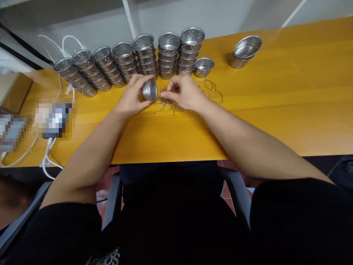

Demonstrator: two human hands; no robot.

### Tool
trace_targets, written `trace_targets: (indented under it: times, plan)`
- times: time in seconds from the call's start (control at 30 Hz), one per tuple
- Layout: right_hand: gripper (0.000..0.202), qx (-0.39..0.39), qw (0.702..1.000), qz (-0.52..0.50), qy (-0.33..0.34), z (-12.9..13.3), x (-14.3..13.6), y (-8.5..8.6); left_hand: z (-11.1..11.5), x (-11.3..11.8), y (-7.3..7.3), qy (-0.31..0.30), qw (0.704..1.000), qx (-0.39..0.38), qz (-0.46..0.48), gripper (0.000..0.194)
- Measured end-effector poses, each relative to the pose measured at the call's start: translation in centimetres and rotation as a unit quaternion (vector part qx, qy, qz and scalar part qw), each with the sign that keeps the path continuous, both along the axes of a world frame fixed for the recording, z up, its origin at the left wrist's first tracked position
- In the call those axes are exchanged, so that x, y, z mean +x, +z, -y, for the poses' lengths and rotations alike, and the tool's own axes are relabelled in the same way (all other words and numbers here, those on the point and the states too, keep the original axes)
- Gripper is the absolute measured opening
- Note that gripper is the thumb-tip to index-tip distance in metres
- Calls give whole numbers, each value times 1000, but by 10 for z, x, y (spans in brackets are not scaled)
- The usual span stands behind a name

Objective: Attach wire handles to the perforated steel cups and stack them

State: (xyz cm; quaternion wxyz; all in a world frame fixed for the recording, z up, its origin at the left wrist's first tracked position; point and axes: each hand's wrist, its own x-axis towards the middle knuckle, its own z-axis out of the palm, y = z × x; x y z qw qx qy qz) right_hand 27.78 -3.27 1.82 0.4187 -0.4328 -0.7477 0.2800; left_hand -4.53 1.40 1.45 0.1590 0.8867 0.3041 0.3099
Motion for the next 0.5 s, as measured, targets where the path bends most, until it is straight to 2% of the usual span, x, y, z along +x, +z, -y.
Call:
trace_targets:
  times: [0.1,0.17,0.3,0.4,0.5]
  plan:
    - [68,39,996,82,-15,-6,17,-8,-4,-3,-7,24,999,-27,20,112]
    - [62,65,991,117,-8,-5,22,-8,-5,-3,-11,30,998,-47,32,115]
    - [54,117,987,105,22,10,14,12,1,2,-9,19,998,-50,37,113]
    - [46,129,982,102,90,24,-1,25,9,6,0,-9,999,-44,30,113]
    - [37,137,972,130,143,31,-10,29,13,8,4,-36,998,-51,23,117]
